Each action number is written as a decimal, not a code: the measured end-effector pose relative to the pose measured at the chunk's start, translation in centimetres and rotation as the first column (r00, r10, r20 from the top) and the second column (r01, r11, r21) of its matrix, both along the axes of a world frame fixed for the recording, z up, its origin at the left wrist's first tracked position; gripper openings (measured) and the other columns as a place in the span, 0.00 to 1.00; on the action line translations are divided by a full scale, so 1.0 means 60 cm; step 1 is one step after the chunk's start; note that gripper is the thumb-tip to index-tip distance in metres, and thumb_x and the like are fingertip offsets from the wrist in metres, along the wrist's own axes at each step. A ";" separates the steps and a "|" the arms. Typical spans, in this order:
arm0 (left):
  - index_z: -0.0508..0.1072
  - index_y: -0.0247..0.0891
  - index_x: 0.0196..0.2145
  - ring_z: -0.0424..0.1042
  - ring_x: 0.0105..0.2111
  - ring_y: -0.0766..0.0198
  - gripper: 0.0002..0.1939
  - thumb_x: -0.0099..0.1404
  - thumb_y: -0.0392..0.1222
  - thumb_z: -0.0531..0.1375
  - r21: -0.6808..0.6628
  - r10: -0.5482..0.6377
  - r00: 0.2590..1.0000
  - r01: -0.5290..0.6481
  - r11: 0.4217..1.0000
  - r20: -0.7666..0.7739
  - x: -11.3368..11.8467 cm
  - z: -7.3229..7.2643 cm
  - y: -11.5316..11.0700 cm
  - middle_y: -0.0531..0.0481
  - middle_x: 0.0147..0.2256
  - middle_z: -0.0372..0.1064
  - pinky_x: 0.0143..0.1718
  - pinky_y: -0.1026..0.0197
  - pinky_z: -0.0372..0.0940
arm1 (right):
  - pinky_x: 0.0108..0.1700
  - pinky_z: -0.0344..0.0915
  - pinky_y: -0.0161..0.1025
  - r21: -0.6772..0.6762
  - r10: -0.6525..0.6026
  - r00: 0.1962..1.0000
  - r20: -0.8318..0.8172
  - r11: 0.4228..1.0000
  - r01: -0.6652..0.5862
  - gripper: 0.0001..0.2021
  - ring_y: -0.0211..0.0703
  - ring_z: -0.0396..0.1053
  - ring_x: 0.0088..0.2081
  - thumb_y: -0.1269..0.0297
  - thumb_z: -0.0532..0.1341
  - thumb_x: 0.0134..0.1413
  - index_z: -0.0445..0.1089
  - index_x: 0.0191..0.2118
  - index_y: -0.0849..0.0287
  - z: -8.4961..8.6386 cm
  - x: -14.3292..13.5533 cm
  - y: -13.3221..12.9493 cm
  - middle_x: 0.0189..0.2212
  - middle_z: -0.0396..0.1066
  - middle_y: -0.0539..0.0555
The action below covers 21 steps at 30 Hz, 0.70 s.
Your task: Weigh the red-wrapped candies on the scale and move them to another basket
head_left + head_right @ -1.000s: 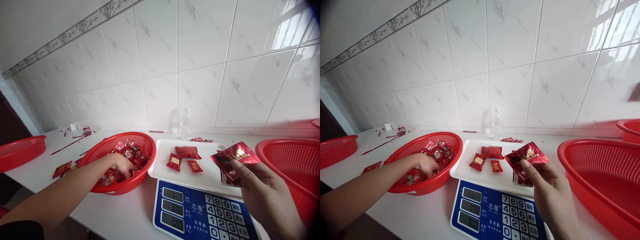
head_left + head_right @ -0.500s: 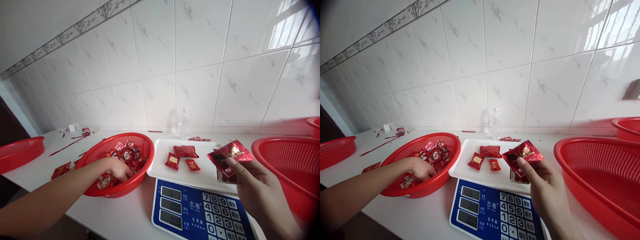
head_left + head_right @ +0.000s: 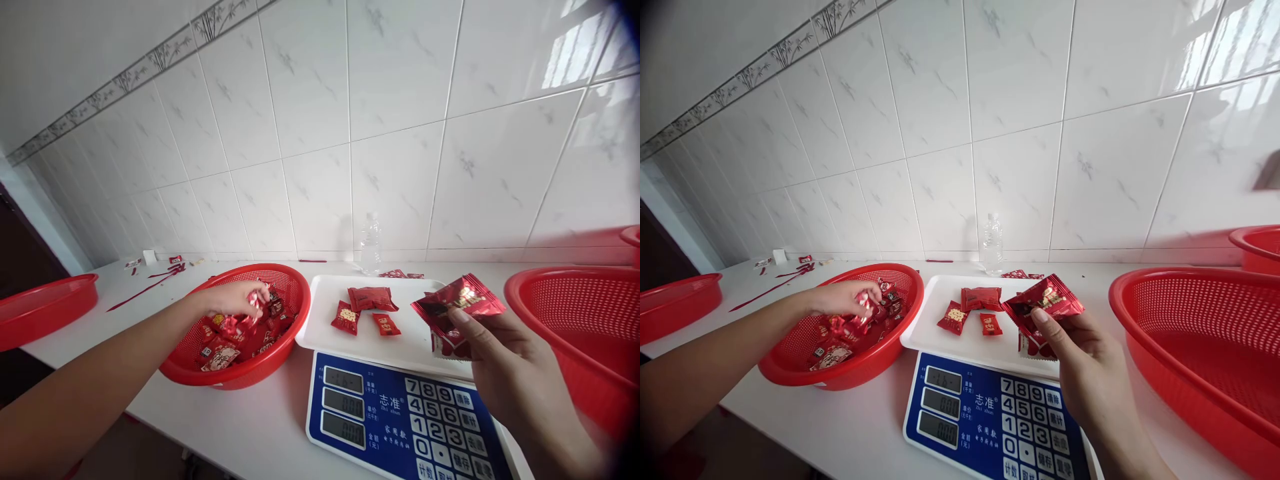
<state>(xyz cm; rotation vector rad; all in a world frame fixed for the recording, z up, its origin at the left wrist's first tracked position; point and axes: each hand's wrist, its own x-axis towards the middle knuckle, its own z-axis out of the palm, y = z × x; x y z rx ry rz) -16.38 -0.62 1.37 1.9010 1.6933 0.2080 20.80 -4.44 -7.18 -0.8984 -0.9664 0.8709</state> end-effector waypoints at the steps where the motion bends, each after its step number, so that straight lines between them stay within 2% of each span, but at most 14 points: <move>1: 0.69 0.40 0.42 0.71 0.36 0.62 0.20 0.49 0.43 0.65 0.059 0.019 0.994 -0.026 0.998 0.107 0.007 0.007 0.005 0.51 0.45 0.69 0.34 0.64 0.65 | 0.23 0.67 0.36 -0.008 0.027 0.999 -0.018 1.000 -0.027 0.18 0.40 0.68 0.24 0.50 0.71 0.38 0.77 0.34 0.56 -0.001 0.001 0.001 0.28 0.76 0.53; 4: 0.68 0.39 0.43 0.72 0.36 0.62 0.21 0.52 0.42 0.67 0.111 0.019 0.922 -0.067 0.992 0.387 0.052 0.024 0.015 0.50 0.42 0.69 0.37 0.61 0.66 | 0.25 0.68 0.36 -0.010 0.057 0.998 -0.040 0.998 -0.057 0.18 0.42 0.70 0.26 0.52 0.72 0.39 0.77 0.37 0.56 -0.003 0.003 0.002 0.31 0.77 0.54; 7: 0.68 0.38 0.44 0.72 0.33 0.64 0.19 0.55 0.37 0.66 0.092 -0.003 0.830 -0.059 0.994 0.558 0.122 0.025 0.022 0.51 0.35 0.70 0.35 0.60 0.66 | 0.26 0.69 0.36 0.000 0.057 0.997 -0.054 0.998 -0.057 0.18 0.43 0.72 0.29 0.53 0.72 0.39 0.77 0.37 0.57 -0.002 0.003 0.003 0.31 0.77 0.54; 10: 0.68 0.37 0.43 0.70 0.27 0.68 0.16 0.58 0.32 0.64 0.062 -0.005 0.778 -0.043 0.997 0.629 0.191 0.011 0.033 0.54 0.29 0.69 0.31 0.63 0.65 | 0.26 0.70 0.36 0.014 0.069 0.994 -0.087 0.998 -0.068 0.18 0.44 0.74 0.30 0.52 0.72 0.40 0.77 0.37 0.57 0.001 0.002 0.003 0.32 0.78 0.54; 13: 0.69 0.37 0.42 0.69 0.25 0.69 0.11 0.61 0.32 0.62 0.077 -0.047 0.784 -0.002 0.997 0.619 0.240 -0.009 0.049 0.54 0.28 0.68 0.28 0.64 0.63 | 0.26 0.70 0.36 0.031 0.088 0.992 -0.093 0.996 -0.085 0.17 0.43 0.74 0.30 0.52 0.71 0.41 0.77 0.37 0.56 0.005 0.003 0.002 0.32 0.78 0.54; 17: 0.69 0.36 0.40 0.69 0.25 0.69 0.05 0.66 0.32 0.58 0.107 -0.074 0.793 0.011 0.994 0.605 0.268 -0.025 0.071 0.54 0.28 0.67 0.28 0.64 0.64 | 0.26 0.70 0.36 0.057 0.077 0.994 -0.071 0.996 -0.073 0.18 0.44 0.75 0.31 0.53 0.70 0.43 0.76 0.39 0.56 0.006 0.004 0.001 0.34 0.78 0.55; 21: 0.68 0.36 0.38 0.69 0.26 0.69 0.04 0.66 0.31 0.57 0.139 -0.053 0.790 -0.042 0.989 0.611 0.264 -0.023 0.078 0.54 0.28 0.66 0.28 0.64 0.67 | 0.26 0.70 0.37 0.063 0.086 0.995 -0.041 0.995 -0.084 0.18 0.45 0.75 0.31 0.52 0.69 0.45 0.76 0.41 0.58 0.004 0.006 0.002 0.34 0.78 0.56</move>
